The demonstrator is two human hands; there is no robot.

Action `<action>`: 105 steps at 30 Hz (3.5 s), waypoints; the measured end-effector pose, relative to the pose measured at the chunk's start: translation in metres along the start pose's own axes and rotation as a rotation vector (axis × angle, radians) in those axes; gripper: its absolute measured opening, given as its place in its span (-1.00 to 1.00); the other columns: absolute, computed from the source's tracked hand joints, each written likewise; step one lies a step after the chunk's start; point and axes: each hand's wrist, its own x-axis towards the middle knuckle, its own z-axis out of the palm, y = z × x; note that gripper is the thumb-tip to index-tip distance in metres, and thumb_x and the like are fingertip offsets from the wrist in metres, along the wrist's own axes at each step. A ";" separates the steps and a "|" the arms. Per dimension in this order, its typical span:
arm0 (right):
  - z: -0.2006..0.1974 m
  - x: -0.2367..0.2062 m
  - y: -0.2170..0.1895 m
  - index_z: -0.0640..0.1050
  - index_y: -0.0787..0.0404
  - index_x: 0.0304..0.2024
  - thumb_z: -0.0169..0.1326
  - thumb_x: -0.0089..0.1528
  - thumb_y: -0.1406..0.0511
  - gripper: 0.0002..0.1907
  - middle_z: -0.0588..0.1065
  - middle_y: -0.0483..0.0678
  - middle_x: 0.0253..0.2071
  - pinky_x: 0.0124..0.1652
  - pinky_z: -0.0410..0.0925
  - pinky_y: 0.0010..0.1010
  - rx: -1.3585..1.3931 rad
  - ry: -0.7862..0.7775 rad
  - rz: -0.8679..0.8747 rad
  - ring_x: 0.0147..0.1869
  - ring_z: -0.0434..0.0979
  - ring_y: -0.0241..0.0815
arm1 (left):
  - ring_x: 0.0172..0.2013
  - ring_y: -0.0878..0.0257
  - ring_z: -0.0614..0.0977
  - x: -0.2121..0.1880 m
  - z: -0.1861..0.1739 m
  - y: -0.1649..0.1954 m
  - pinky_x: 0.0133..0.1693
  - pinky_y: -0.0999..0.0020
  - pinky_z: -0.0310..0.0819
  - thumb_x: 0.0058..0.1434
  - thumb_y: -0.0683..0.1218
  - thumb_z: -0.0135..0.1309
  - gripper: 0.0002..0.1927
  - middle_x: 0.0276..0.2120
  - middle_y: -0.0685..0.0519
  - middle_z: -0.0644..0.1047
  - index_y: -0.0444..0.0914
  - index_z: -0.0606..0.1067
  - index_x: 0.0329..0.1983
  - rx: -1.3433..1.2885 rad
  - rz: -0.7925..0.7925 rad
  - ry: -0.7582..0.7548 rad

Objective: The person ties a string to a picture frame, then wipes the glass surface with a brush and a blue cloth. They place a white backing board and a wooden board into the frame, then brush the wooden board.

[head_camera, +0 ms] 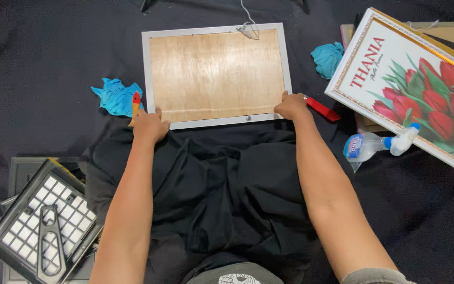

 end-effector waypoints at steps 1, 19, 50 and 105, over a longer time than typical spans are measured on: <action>0.001 0.000 0.000 0.46 0.41 0.18 0.15 0.04 0.10 -0.26 0.52 0.42 0.01 0.16 0.25 0.04 -0.009 -0.034 -0.002 0.17 0.42 0.49 | 0.33 -0.35 0.24 0.000 0.002 0.001 0.23 -0.14 0.27 0.29 0.21 0.07 -0.25 0.20 -0.39 0.37 -0.13 0.26 0.49 -0.029 -0.039 -0.001; -0.001 -0.014 -0.043 0.16 0.35 0.44 0.14 0.14 0.20 -0.13 -0.15 0.18 0.57 0.36 -0.06 0.27 -0.119 -0.237 0.167 0.62 -0.19 0.20 | 0.33 -0.26 0.22 -0.002 0.018 0.031 0.21 -0.14 0.14 0.15 0.14 0.17 -0.20 0.40 -0.28 0.18 -0.20 0.28 0.43 0.045 0.030 0.315; 0.043 0.018 -0.064 -0.06 0.25 0.55 -0.16 0.29 -0.22 0.01 -0.24 0.29 0.58 0.47 -0.38 0.17 0.193 0.162 0.001 0.66 -0.41 0.24 | 0.47 -0.31 -0.46 0.037 0.042 0.034 0.38 -0.21 -0.57 0.13 0.55 -0.09 0.24 0.49 -0.41 -0.44 -0.25 -0.25 0.59 -0.126 0.106 -0.011; 0.044 0.033 -0.055 -0.02 0.14 0.57 -0.31 0.35 -0.18 -0.12 -0.29 0.33 0.58 0.46 -0.44 0.12 0.183 0.170 -0.027 0.65 -0.48 0.25 | 0.12 -0.14 0.54 0.067 -0.046 -0.014 0.10 0.02 0.45 0.18 0.07 0.18 -0.47 0.13 -0.16 0.48 -0.24 0.46 0.17 -0.214 0.008 0.343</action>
